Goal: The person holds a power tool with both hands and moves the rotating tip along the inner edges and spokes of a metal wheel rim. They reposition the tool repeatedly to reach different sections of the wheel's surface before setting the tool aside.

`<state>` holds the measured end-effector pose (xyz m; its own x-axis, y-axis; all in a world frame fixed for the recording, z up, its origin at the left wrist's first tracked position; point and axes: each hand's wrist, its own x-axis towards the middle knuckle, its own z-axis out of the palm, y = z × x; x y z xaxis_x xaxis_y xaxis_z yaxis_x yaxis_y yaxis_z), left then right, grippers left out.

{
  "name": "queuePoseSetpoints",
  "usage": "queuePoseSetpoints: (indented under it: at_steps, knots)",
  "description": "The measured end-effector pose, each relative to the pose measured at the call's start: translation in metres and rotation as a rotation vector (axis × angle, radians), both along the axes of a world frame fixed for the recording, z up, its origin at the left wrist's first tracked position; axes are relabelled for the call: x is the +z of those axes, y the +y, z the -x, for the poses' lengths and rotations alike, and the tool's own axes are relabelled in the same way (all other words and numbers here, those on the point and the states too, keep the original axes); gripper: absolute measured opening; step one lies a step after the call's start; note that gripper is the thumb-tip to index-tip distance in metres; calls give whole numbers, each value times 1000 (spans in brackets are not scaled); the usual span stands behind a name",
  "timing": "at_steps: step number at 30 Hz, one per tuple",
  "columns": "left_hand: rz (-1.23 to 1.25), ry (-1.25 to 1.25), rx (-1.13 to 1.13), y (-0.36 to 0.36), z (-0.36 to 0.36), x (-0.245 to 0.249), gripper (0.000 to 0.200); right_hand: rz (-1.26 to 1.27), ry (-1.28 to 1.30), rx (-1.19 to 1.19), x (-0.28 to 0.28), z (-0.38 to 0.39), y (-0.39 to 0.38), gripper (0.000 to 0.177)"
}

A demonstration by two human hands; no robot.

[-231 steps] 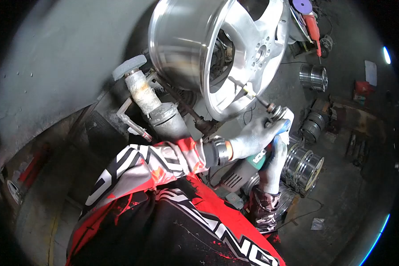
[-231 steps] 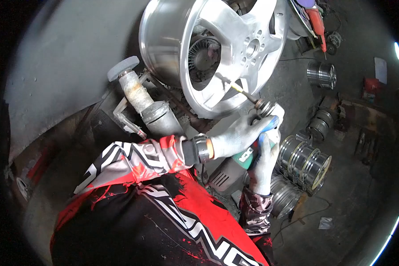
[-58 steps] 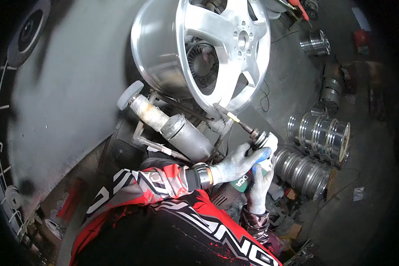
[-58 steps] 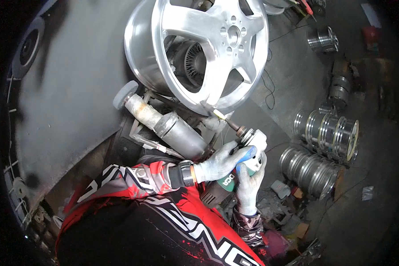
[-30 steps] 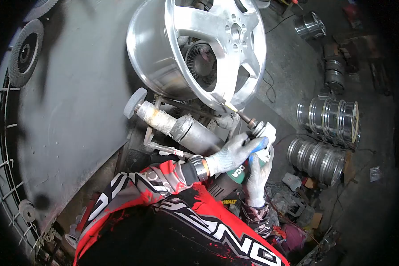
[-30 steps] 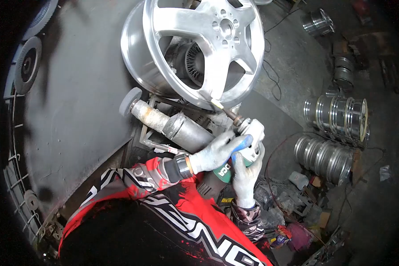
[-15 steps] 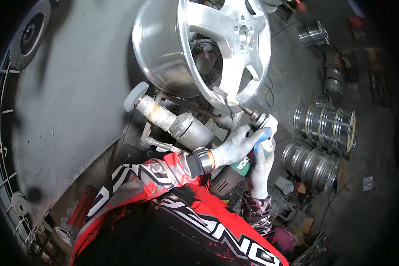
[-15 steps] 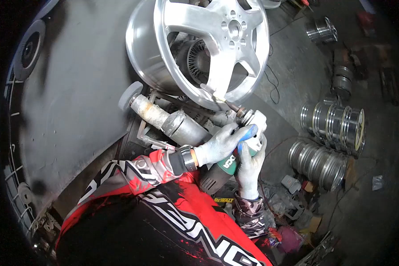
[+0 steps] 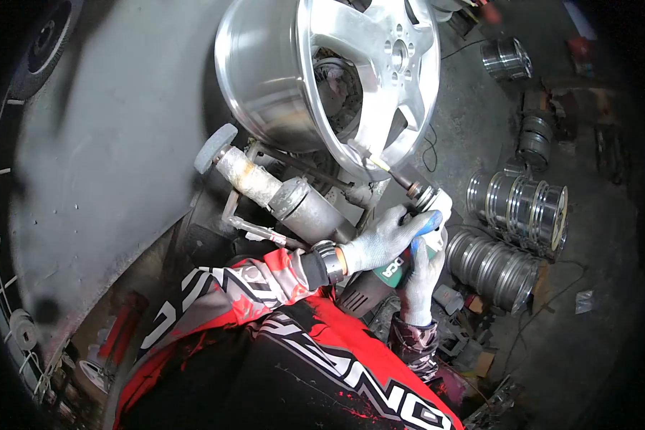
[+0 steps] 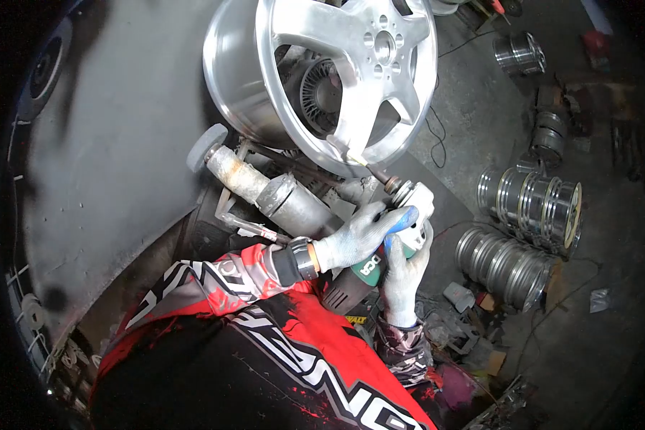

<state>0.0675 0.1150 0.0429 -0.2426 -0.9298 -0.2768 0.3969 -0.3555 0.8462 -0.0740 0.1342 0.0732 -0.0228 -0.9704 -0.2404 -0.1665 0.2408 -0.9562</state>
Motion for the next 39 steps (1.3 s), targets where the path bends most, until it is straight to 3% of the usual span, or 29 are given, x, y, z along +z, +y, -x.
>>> queuePoseSetpoints:
  at_steps: [6,8,10,12,13,14,16,17,20,22,28,30,32,39]
  knots:
    - [-111,-31,10,3,6,5,61,-83,-97,-58,2,6,10,67]
    - [-103,-76,-13,0,8,2,62,-45,-111,-57,2,5,7,56]
    - [-99,30,71,-10,8,8,60,-16,-81,-41,2,3,-6,54]
    - [134,-113,99,-24,10,-5,60,-65,-119,-22,2,6,-25,64]
    - [43,-7,87,-36,5,3,58,-42,-116,10,7,1,-35,61]
    - [-13,-91,42,-45,1,7,60,-39,-136,24,4,3,-43,59]
    - [182,-139,52,-52,-8,14,62,-44,-168,9,4,0,-53,57]
    - [54,-140,-13,-54,-13,20,65,-42,-170,6,3,1,-52,57]
    - [8,-23,5,-46,-6,17,66,-44,-172,1,0,5,-44,56]
    - [-44,-72,43,-37,14,0,68,31,-117,-42,-5,7,-28,47]
    - [-39,-96,37,-8,24,6,66,3,-173,-73,-15,26,3,58]
    - [-39,-117,26,-3,27,8,65,-109,-277,-44,-16,35,8,64]
    - [-133,-130,-30,0,28,10,66,-117,-252,-19,-23,42,11,63]
    - [-179,-262,-40,-23,30,10,88,-158,-394,21,-47,55,-12,53]
